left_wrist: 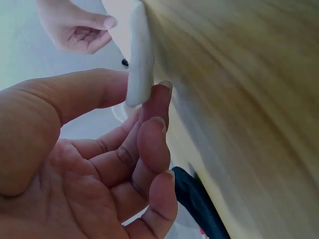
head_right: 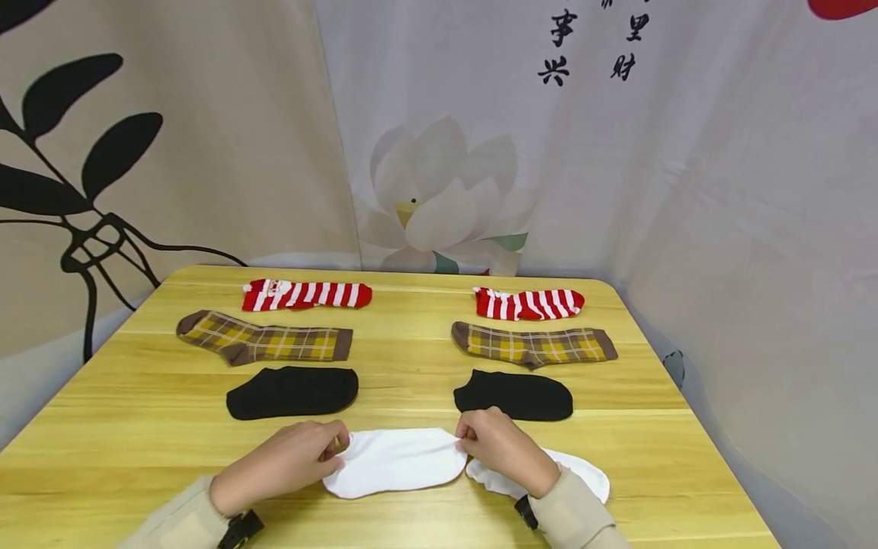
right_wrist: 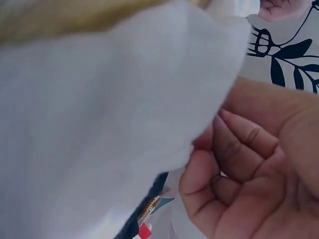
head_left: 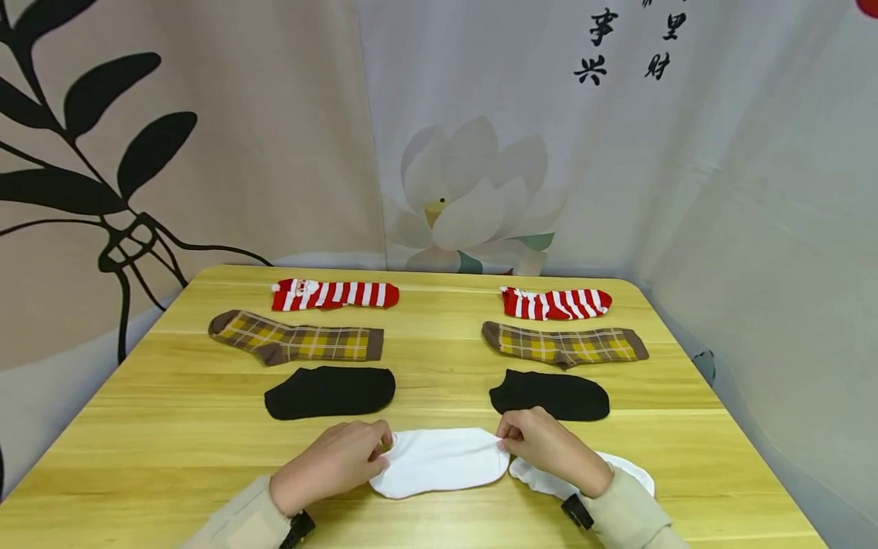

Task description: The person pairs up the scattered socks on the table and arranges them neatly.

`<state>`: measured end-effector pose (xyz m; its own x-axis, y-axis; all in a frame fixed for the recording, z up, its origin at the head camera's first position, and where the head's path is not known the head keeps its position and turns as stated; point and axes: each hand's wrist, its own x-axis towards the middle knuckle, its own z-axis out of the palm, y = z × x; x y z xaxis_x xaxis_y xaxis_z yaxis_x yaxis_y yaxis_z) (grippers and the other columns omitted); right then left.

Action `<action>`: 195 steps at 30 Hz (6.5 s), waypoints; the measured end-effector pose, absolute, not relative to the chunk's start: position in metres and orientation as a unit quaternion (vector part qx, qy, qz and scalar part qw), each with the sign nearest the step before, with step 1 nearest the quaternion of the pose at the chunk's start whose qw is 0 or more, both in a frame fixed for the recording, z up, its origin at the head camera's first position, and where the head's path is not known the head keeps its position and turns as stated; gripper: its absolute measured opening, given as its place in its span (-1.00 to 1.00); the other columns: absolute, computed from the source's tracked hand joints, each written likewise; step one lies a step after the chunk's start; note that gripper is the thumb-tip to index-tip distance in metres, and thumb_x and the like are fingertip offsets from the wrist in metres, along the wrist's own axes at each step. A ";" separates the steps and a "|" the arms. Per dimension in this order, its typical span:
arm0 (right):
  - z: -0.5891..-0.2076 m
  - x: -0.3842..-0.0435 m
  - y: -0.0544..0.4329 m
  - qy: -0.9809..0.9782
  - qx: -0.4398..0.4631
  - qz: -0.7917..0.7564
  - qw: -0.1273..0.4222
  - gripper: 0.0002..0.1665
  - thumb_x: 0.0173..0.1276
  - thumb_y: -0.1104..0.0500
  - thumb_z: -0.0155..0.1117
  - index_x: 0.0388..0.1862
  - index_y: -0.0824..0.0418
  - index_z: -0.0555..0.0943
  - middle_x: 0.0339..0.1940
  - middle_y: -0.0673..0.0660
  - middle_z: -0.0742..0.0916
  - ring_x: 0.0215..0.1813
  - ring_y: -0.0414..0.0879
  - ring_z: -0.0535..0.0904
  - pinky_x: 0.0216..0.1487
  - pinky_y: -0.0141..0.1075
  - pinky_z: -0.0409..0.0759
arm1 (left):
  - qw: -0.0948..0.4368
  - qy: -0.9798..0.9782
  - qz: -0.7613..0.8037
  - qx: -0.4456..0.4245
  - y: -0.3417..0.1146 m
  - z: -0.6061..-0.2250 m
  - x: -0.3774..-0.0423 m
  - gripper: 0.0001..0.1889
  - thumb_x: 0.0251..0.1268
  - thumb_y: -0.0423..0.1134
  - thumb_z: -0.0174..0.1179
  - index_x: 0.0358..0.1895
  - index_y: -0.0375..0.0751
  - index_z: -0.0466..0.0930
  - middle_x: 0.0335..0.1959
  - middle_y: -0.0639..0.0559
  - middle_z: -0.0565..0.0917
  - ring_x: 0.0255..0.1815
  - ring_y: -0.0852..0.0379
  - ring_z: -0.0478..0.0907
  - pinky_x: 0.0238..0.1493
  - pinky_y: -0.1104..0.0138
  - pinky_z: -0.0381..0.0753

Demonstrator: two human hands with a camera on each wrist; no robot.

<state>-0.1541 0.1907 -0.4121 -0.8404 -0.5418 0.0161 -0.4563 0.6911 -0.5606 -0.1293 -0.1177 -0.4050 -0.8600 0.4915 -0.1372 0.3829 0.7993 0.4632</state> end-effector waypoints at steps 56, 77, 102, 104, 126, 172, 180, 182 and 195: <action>-0.373 -0.118 0.224 0.959 -0.249 -0.107 -0.088 -0.83 0.20 0.11 0.40 -0.22 0.09 0.74 -0.31 -0.09 0.74 -0.27 -0.21 0.53 -0.30 -0.36 0.45 | 0.039 0.935 0.182 0.302 -0.089 -0.371 -0.137 -0.84 0.20 -0.05 0.32 -0.36 -0.03 0.62 -0.53 0.23 0.56 -0.54 0.33 0.39 -0.48 0.42 0.35; -0.373 -0.103 0.324 0.979 -0.067 -0.187 0.055 -0.57 0.27 0.07 0.34 0.03 0.31 0.64 -0.20 0.02 0.74 -0.23 -0.15 0.55 -0.29 -0.30 0.52 | 0.080 0.920 0.183 0.336 -0.021 -0.370 -0.159 -0.70 0.26 -0.01 0.26 -0.06 -0.11 0.68 -0.36 0.17 0.66 -0.43 0.31 0.48 -0.41 0.42 0.44; -0.404 -0.103 0.358 0.973 -0.043 -0.202 0.105 -0.57 0.31 0.01 0.30 -0.06 0.36 0.66 -0.33 -0.02 0.71 -0.37 -0.31 0.49 -0.33 -0.40 0.50 | 0.064 0.918 0.085 0.382 0.043 -0.399 -0.157 -0.84 0.23 0.00 0.28 -0.32 0.04 0.70 -0.39 0.19 0.61 -0.42 0.26 0.45 -0.39 0.42 0.36; -0.405 -0.102 0.358 0.973 -0.045 -0.202 0.106 -0.61 0.28 0.03 0.32 -0.10 0.33 0.67 -0.34 -0.03 0.70 -0.38 -0.35 0.47 -0.34 -0.41 0.49 | 0.057 0.917 0.077 0.387 0.047 -0.402 -0.157 -0.80 0.25 0.00 0.26 -0.47 0.05 0.63 -0.47 0.19 0.52 -0.47 0.24 0.36 -0.40 0.42 0.27; -0.414 -0.101 0.346 0.971 -0.003 -0.201 0.132 -0.87 0.23 0.12 0.37 -0.41 0.14 0.62 -0.54 -0.07 0.58 -0.47 -0.24 0.36 -0.40 -0.40 0.35 | 0.016 0.917 0.006 0.398 0.060 -0.410 -0.146 -0.69 0.27 -0.17 0.20 -0.68 0.01 0.52 -0.60 0.12 0.35 -0.55 0.20 0.17 -0.49 0.43 0.09; -0.362 -0.103 0.339 0.976 -0.053 -0.199 0.067 -0.77 0.37 0.06 0.25 -0.26 0.21 0.71 -0.43 -0.06 0.72 -0.44 -0.34 0.47 -0.41 -0.40 0.46 | -0.062 0.884 0.142 0.442 0.029 -0.364 -0.136 -0.84 0.25 -0.22 0.27 -0.51 0.01 0.61 -0.66 0.28 0.56 -0.69 0.43 0.28 -0.52 0.56 0.22; -0.356 -0.106 0.327 0.975 -0.087 -0.200 0.045 -0.83 0.33 0.07 0.29 -0.30 0.15 0.71 -0.51 -0.10 0.66 -0.51 -0.36 0.36 -0.45 -0.41 0.39 | -0.067 0.884 0.157 0.435 0.012 -0.362 -0.133 -0.92 0.22 -0.23 0.30 -0.44 -0.03 0.67 -0.57 0.24 0.67 -0.64 0.45 0.37 -0.49 0.60 0.29; -0.355 -0.108 0.324 0.974 -0.095 -0.202 0.043 -0.84 0.32 0.07 0.30 -0.31 0.14 0.71 -0.52 -0.11 0.66 -0.51 -0.36 0.36 -0.45 -0.41 0.39 | -0.068 0.884 0.170 0.430 0.007 -0.362 -0.132 -0.91 0.22 -0.25 0.30 -0.44 -0.04 0.67 -0.59 0.24 0.66 -0.65 0.44 0.35 -0.48 0.59 0.29; -0.347 -0.113 0.300 0.962 -0.145 -0.227 0.034 -0.84 0.32 0.09 0.29 -0.29 0.15 0.71 -0.54 -0.16 0.64 -0.52 -0.40 0.35 -0.47 -0.43 0.40 | -0.052 0.904 0.193 0.377 -0.028 -0.355 -0.125 -0.93 0.22 -0.17 0.31 -0.39 0.00 0.67 -0.52 0.27 0.66 -0.49 0.38 0.44 -0.29 0.44 0.41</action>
<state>-0.1129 0.2999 -0.3475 -0.9558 -0.2939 0.0005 -0.2631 0.8548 -0.4474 -0.1253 -0.0279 -0.3547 -0.7098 0.6623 0.2400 0.7026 0.6411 0.3088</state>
